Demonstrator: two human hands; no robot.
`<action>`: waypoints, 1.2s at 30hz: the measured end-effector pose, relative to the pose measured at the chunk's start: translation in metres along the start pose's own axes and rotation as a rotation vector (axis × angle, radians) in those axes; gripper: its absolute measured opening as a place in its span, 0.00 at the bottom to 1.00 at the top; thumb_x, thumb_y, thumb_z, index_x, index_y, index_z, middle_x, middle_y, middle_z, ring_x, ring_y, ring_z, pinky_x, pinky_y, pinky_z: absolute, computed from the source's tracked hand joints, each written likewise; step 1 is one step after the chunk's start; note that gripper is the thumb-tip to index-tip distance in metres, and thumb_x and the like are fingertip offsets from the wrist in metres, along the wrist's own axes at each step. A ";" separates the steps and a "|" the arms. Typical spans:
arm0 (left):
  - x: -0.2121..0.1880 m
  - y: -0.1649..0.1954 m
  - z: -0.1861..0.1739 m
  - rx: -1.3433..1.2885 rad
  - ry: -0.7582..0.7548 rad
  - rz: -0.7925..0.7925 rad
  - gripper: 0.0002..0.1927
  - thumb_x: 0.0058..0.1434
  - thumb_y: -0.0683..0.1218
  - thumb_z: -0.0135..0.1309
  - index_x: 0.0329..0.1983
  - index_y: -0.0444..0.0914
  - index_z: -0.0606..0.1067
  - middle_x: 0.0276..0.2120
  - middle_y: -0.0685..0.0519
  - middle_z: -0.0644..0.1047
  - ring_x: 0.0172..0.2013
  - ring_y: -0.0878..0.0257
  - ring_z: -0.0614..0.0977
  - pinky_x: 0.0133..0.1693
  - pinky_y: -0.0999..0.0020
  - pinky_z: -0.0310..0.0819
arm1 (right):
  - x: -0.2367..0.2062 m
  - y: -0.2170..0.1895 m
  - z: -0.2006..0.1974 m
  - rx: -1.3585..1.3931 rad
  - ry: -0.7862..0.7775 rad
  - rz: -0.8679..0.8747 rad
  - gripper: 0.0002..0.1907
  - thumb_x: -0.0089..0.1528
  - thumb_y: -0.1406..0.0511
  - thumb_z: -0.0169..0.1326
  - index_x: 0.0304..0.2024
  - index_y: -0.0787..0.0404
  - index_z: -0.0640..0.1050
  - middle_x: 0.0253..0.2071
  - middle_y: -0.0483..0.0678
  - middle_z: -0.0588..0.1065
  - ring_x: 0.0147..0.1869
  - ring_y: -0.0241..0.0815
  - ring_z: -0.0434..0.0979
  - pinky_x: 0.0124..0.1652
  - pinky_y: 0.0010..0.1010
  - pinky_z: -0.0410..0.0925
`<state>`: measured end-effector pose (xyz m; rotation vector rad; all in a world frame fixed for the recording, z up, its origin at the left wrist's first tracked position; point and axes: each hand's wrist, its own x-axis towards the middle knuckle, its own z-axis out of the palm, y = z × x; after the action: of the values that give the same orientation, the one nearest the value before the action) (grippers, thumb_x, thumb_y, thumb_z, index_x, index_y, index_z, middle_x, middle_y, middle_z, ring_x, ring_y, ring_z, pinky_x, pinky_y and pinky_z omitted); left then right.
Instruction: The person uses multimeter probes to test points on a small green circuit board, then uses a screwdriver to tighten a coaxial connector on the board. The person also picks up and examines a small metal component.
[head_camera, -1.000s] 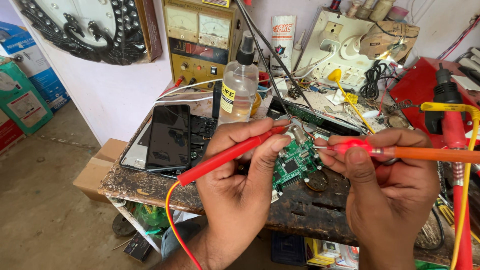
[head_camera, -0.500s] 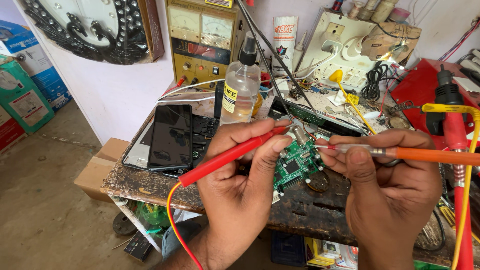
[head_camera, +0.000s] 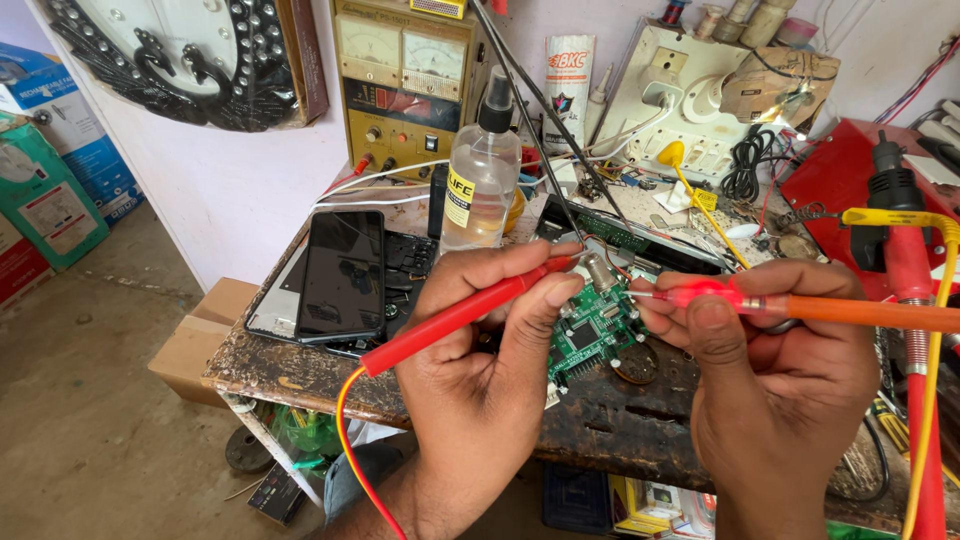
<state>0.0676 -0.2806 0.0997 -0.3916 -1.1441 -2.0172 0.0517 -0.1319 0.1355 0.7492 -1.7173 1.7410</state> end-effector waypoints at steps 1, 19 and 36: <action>0.000 0.000 0.001 -0.001 0.000 0.003 0.11 0.71 0.36 0.59 0.55 0.31 0.73 0.48 0.46 0.83 0.46 0.69 0.83 0.51 0.75 0.78 | 0.000 -0.001 -0.001 0.007 0.008 0.003 0.12 0.71 0.73 0.56 0.46 0.65 0.64 0.40 0.52 0.74 0.47 0.44 0.84 0.52 0.42 0.78; -0.003 0.000 0.003 0.002 -0.002 0.001 0.12 0.71 0.36 0.59 0.55 0.31 0.73 0.48 0.46 0.83 0.46 0.69 0.83 0.50 0.76 0.78 | -0.002 -0.011 0.003 -0.140 0.040 0.010 0.11 0.68 0.73 0.58 0.47 0.68 0.68 0.40 0.56 0.76 0.49 0.46 0.85 0.51 0.34 0.81; -0.006 0.000 0.007 -0.025 0.007 -0.007 0.12 0.70 0.36 0.58 0.54 0.31 0.72 0.48 0.44 0.83 0.47 0.67 0.84 0.52 0.73 0.79 | -0.009 -0.005 -0.012 -0.242 0.008 -0.034 0.14 0.69 0.72 0.62 0.45 0.67 0.67 0.41 0.51 0.76 0.47 0.42 0.85 0.48 0.27 0.80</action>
<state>0.0708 -0.2724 0.1005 -0.3937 -1.1184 -2.0387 0.0614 -0.1203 0.1315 0.6581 -1.8566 1.4773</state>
